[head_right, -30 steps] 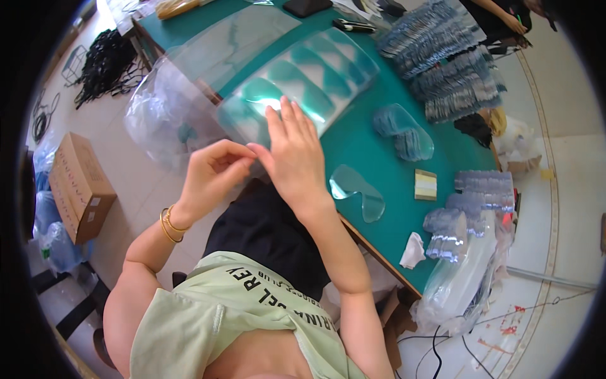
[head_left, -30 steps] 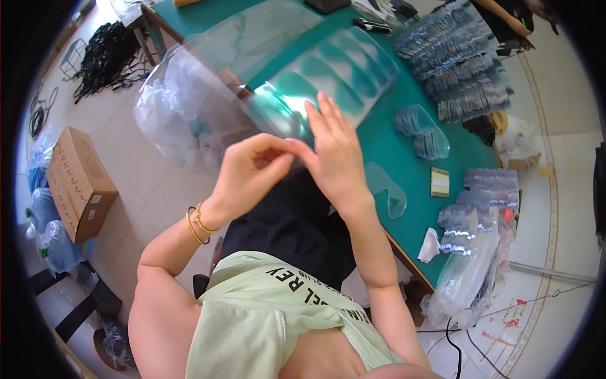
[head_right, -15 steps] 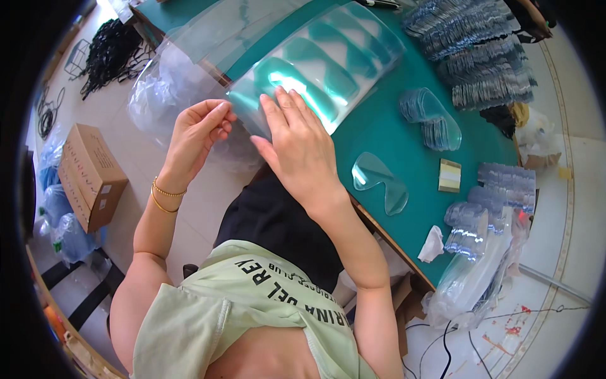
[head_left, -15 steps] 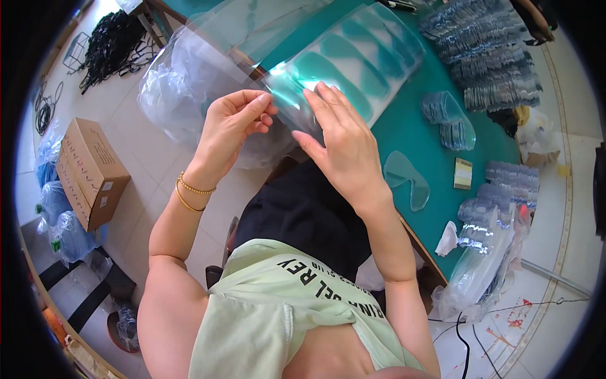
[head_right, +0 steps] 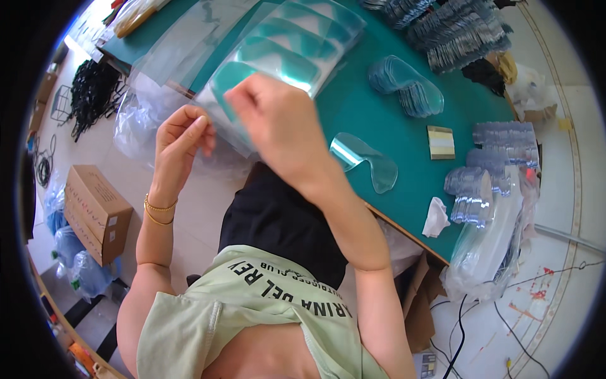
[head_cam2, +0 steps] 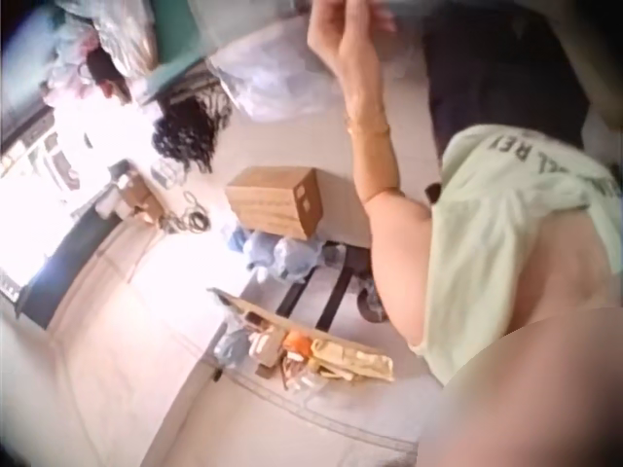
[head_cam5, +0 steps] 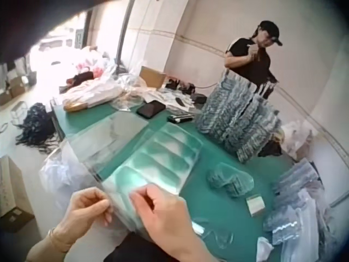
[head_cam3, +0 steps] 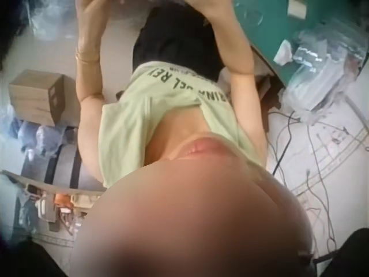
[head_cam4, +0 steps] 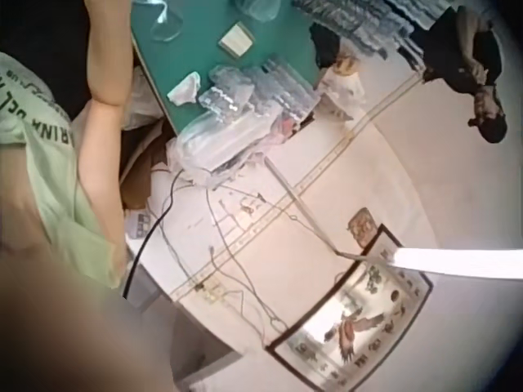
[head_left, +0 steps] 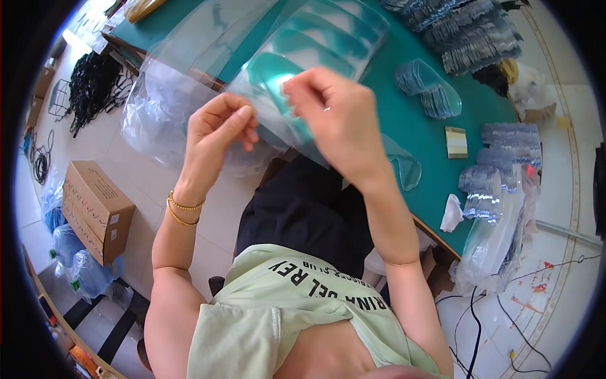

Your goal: Cleaning plastic safety visors with a wipe and inspecting them before stacking.

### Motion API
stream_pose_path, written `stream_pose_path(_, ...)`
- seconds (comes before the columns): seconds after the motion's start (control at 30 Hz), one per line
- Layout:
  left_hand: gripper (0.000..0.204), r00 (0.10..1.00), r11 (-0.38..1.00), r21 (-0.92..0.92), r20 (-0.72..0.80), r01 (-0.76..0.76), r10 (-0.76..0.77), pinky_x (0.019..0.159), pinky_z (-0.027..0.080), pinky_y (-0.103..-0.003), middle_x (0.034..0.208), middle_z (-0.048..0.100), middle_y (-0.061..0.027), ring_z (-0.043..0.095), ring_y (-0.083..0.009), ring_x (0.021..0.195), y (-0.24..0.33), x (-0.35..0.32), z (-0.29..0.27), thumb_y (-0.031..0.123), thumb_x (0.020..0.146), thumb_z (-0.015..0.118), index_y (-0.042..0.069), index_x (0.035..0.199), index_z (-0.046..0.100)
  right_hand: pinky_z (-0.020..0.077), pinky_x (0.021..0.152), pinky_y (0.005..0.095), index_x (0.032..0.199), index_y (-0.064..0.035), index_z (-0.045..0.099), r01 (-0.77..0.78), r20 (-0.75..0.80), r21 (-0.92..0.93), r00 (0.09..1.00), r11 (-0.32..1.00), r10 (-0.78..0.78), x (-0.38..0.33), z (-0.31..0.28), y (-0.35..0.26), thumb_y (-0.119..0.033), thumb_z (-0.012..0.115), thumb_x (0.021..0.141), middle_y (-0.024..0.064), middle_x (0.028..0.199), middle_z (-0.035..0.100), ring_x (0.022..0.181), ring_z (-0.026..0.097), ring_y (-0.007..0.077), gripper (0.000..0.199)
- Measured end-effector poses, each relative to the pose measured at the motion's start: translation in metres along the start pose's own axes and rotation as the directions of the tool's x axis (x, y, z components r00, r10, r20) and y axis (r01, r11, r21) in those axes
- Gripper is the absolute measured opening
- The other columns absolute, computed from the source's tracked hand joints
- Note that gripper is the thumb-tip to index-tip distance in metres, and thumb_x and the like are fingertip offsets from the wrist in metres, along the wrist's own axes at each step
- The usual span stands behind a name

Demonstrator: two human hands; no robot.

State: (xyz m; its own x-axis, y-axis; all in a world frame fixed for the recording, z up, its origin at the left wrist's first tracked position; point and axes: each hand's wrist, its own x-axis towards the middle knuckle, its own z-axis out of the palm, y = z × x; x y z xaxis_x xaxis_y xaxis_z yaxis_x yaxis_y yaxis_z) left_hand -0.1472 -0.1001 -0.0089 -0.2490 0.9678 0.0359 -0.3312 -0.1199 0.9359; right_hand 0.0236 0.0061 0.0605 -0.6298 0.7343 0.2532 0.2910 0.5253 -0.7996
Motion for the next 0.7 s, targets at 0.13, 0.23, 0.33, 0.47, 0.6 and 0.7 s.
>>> stream_pose_path(0.13,0.015,0.986,0.991,0.119,-0.159,0.068,-0.048,0.055,0.047,-0.022,0.081,0.062,-0.0028,0.061,-0.0092,0.065,0.001,-0.004,-0.019,0.014,0.098,0.061,0.0,0.096,0.065,0.0474,0.067,0.0207,0.096,0.0004,0.068,-0.089,-0.264,0.147,0.956,0.985,0.126,-0.001,-0.049,0.023,-0.019,0.062,0.1,-0.0002,0.081,0.064,0.073,0.058,0.0063,0.02)
stream_pose_path(0.23,0.016,0.973,0.979,0.186,-0.225,0.085,-0.042,0.054,0.046,-0.022,0.079,0.061,-0.0026,0.059,-0.0086,0.063,-0.003,-0.01,-0.029,0.015,0.097,0.062,0.0,0.094,0.065,0.0408,0.065,0.0182,0.095,-0.0004,0.068,-0.082,-0.382,0.208,0.911,0.975,0.158,-0.011,-0.08,0.031,-0.019,0.061,0.101,-0.002,0.079,0.06,0.071,0.051,0.004,0.021)
stream_pose_path(0.33,0.015,0.949,0.962,0.26,-0.315,0.084,0.002,0.053,0.044,-0.022,0.077,0.06,-0.002,0.056,-0.0079,0.06,-0.001,-0.016,-0.041,0.014,0.096,0.063,-0.001,0.095,0.066,0.0377,0.061,0.0184,0.093,0.0003,0.068,0.051,-0.558,0.242,0.824,0.969,0.096,-0.021,-0.104,0.037,-0.021,0.062,0.1,-0.0028,0.075,0.056,0.07,0.048,0.003,0.023)
stream_pose_path(0.47,0.017,0.846,0.72,0.691,-0.423,0.07,0.324,0.058,0.044,-0.022,0.088,0.061,-0.0032,0.056,-0.0067,0.069,0.002,-0.022,-0.037,0.013,0.095,0.066,-0.002,0.103,0.066,0.0319,0.056,0.021,0.093,0.0013,0.067,-0.037,-0.836,-0.17,0.534,0.985,-0.124,-0.043,-0.095,0.022,-0.014,0.068,0.097,-0.0039,0.073,0.051,0.064,0.04,0.0048,0.016)
stream_pose_path(0.6,0.043,0.974,0.987,0.008,-0.159,-0.159,0.158,0.07,0.05,-0.026,0.101,0.061,-0.0073,0.06,-0.0121,0.086,0.022,-0.042,0.005,0.034,0.094,0.07,-0.002,0.116,0.061,0.0341,0.054,0.0258,0.081,-0.0053,0.064,0.43,-0.11,-0.688,0.734,0.584,-0.67,-0.069,-0.073,-0.002,-0.006,0.074,0.089,0.0023,0.073,0.058,0.06,0.049,0.0107,0.012)
stream_pose_path(0.7,0.049,0.994,0.878,-0.479,0.102,0.016,0.038,0.072,0.051,-0.028,0.1,0.06,-0.0092,0.061,-0.0178,0.088,0.022,-0.045,0.071,0.042,0.091,0.072,0.0,0.11,0.054,0.0353,0.063,0.0299,0.098,-0.0155,0.073,0.545,-0.152,-0.644,0.597,0.537,-0.788,-0.078,-0.008,0.005,-0.021,0.084,0.077,-0.0088,0.08,0.053,0.066,0.049,0.0106,0.025)
